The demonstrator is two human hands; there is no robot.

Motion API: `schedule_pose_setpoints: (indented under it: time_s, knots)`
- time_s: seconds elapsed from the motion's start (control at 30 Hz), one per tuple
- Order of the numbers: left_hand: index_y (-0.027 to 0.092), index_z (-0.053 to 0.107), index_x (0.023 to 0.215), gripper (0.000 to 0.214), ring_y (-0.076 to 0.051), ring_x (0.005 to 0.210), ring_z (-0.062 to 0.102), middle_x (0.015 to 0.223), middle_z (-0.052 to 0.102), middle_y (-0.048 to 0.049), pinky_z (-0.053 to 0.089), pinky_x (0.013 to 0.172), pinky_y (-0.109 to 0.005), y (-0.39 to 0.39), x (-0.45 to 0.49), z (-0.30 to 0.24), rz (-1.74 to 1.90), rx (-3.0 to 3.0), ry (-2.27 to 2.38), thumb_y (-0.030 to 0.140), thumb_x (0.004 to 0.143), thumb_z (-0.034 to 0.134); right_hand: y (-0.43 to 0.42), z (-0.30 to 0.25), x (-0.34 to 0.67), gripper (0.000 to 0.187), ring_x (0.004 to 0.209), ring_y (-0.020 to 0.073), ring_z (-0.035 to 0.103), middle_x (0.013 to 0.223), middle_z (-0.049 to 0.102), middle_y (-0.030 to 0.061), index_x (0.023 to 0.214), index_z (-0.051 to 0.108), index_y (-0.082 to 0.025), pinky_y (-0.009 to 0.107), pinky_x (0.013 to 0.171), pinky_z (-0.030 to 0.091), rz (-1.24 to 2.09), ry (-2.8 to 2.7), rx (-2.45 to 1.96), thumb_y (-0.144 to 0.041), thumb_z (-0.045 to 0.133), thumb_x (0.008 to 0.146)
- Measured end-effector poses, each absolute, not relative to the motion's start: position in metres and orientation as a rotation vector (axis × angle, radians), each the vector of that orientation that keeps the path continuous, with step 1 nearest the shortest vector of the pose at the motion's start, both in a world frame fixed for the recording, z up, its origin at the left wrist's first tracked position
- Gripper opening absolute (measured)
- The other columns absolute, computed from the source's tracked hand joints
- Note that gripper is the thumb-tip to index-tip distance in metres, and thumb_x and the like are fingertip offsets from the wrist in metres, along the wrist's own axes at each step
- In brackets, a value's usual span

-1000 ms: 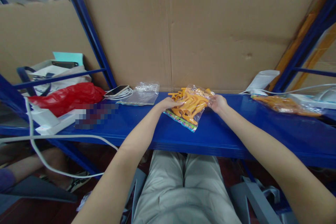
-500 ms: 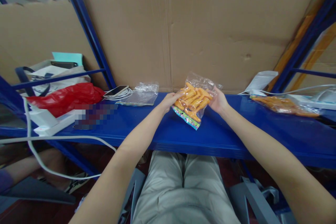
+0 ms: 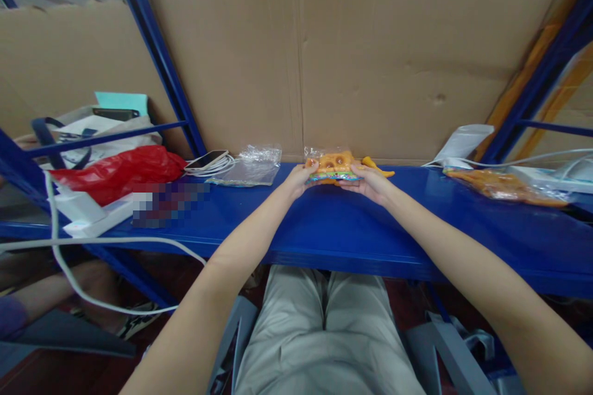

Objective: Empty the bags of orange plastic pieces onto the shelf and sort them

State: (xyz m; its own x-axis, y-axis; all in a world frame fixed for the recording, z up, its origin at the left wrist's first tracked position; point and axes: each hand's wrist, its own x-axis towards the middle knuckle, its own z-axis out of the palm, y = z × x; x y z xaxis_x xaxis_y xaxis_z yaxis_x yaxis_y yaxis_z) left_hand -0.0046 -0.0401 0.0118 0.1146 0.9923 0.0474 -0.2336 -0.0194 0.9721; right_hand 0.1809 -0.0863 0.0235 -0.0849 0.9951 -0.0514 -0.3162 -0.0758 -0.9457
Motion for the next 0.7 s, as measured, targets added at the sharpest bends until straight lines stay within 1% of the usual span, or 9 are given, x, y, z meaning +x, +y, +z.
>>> schedule_pose_setpoints:
  time_s: [0.13,0.27,0.43,0.57,0.7]
  knots:
    - [0.01,0.069,0.093,0.017,-0.017,0.078,0.072,0.09,0.077,-0.0106,0.058,0.081,-0.032,-0.038,-0.005,0.008,1.249,1.15,0.925,0.02,0.081,0.074,-0.084,0.023,0.183,0.015,0.061,0.015,0.07,0.071,0.072,0.0045,0.096,0.061,-0.019,0.033,0.069,0.062,1.434,-0.942,-1.029,-0.022,0.046,0.1]
    - [0.012,0.068,0.095,0.031,-0.02,0.088,0.073,0.095,0.076,-0.0111,0.057,0.084,-0.032,-0.035,-0.006,0.007,1.279,1.176,0.905,0.021,0.07,0.083,-0.083,0.021,0.181,0.013,0.062,0.0154,0.071,0.072,0.073,0.0042,0.1,0.062,-0.019,0.032,0.069,0.062,1.417,-0.913,-1.043,-0.023,0.05,0.099]
    - [0.012,0.069,0.103,0.042,-0.022,0.102,0.071,0.109,0.074,-0.0131,0.054,0.093,-0.033,-0.038,-0.006,0.01,1.275,1.272,0.77,0.013,0.063,0.083,-0.081,0.02,0.183,0.018,0.057,0.0166,0.071,0.068,0.072,0.0053,0.099,0.06,-0.018,0.03,0.062,0.061,1.384,-0.899,-1.054,-0.029,0.046,0.101]
    - [0.013,0.072,0.096,0.038,-0.025,0.106,0.069,0.111,0.075,-0.0135,0.052,0.096,-0.034,-0.035,-0.008,0.008,1.234,1.372,0.819,0.011,0.06,0.084,-0.08,0.019,0.185,0.016,0.05,0.0168,0.068,0.064,0.071,0.0068,0.096,0.061,-0.016,0.028,0.057,0.06,1.378,-0.921,-1.089,-0.029,0.051,0.099]
    - [0.014,0.073,0.096,0.04,-0.024,0.104,0.069,0.107,0.076,-0.0128,0.053,0.096,-0.035,-0.025,-0.013,0.001,1.208,1.436,0.869,0.014,0.058,0.086,-0.079,0.018,0.181,0.019,0.054,0.0156,0.069,0.064,0.071,0.0056,0.092,0.06,-0.017,0.025,0.057,0.058,1.367,-0.914,-1.106,-0.025,0.046,0.101]
